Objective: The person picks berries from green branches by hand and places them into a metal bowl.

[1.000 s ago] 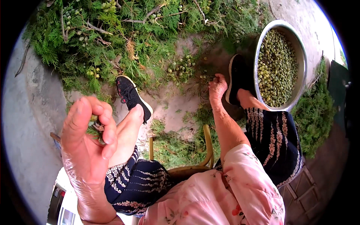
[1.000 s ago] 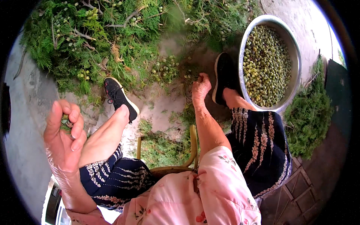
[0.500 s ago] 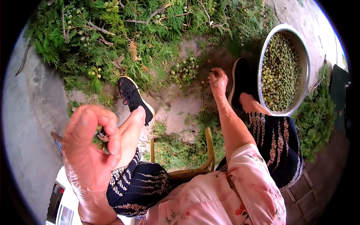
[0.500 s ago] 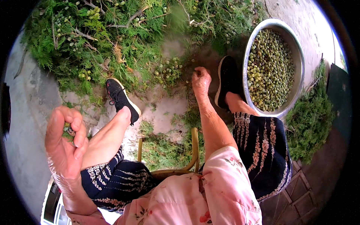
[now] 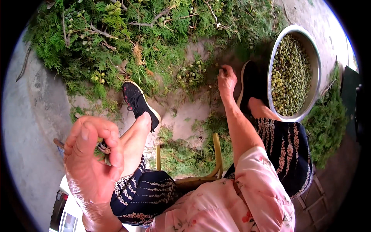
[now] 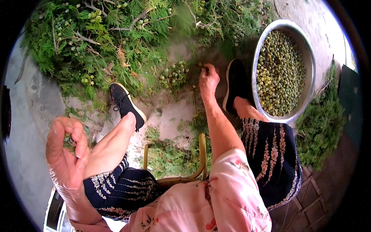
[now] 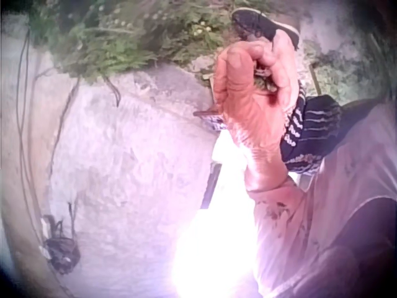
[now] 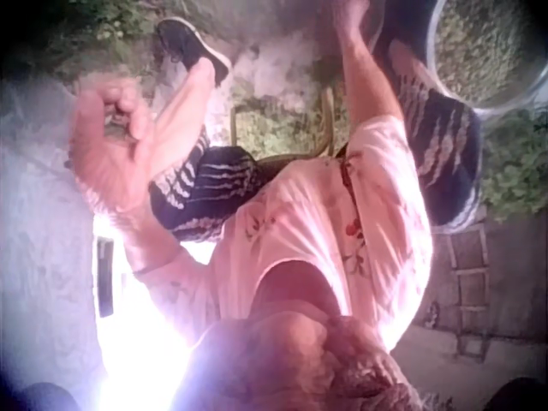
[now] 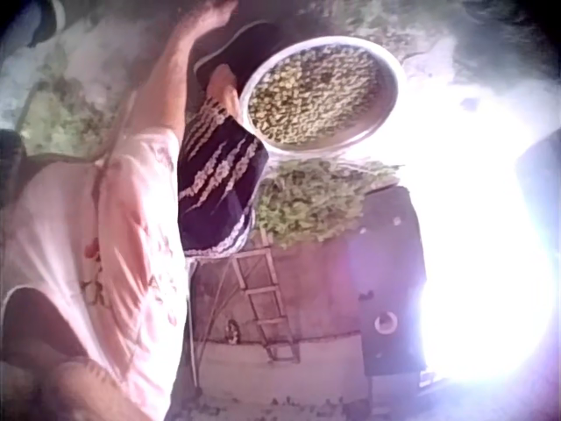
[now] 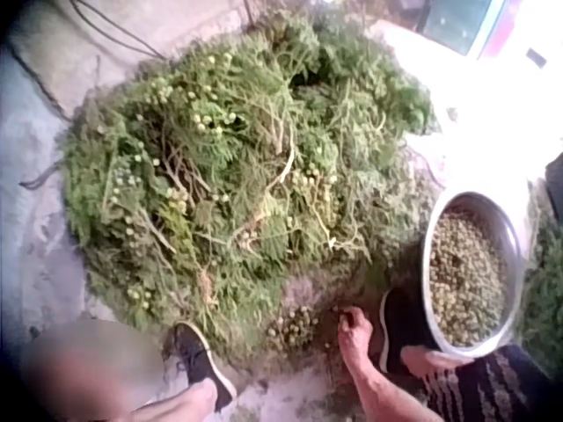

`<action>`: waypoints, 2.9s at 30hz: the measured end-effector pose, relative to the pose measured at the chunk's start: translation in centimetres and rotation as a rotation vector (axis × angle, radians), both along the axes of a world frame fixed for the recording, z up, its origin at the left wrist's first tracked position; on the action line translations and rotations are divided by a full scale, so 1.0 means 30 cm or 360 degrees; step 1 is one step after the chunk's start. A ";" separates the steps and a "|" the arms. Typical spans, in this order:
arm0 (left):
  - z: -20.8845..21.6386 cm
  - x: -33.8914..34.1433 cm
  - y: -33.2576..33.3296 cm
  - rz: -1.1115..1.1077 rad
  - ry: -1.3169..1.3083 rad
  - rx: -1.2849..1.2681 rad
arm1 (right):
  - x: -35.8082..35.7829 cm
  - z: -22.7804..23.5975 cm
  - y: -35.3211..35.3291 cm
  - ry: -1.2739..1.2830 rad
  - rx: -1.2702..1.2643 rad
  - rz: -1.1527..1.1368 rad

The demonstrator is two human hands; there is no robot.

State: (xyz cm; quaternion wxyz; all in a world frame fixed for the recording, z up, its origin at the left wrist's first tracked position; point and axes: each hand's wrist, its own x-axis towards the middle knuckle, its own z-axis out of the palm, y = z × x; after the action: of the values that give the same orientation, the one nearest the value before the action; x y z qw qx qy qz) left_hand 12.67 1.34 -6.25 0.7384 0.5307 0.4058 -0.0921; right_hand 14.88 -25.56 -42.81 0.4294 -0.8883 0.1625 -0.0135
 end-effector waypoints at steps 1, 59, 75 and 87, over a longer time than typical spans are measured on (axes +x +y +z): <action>0.001 0.002 -0.004 0.0000 0.0004 0.0011 | 0.022 -0.023 -0.010 -0.0067 -0.0155 0.0152; -0.014 0.023 -0.026 -0.0182 0.0012 0.0152 | 0.224 -0.050 0.087 -0.0263 0.0028 0.0299; -0.008 0.027 -0.051 0.0085 0.0000 0.0004 | -0.073 0.324 0.260 0.0697 0.2099 -0.0554; -0.005 0.015 -0.090 -0.0593 0.0039 -0.0035 | -0.113 0.829 0.264 0.0889 0.2990 0.0032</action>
State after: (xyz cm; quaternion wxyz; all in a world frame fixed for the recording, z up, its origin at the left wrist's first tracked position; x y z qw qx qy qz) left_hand 13.10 -1.35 -6.40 0.7092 0.5875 0.3084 -0.2383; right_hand 11.50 -17.64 -17.95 0.9079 -0.1576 0.1953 0.3357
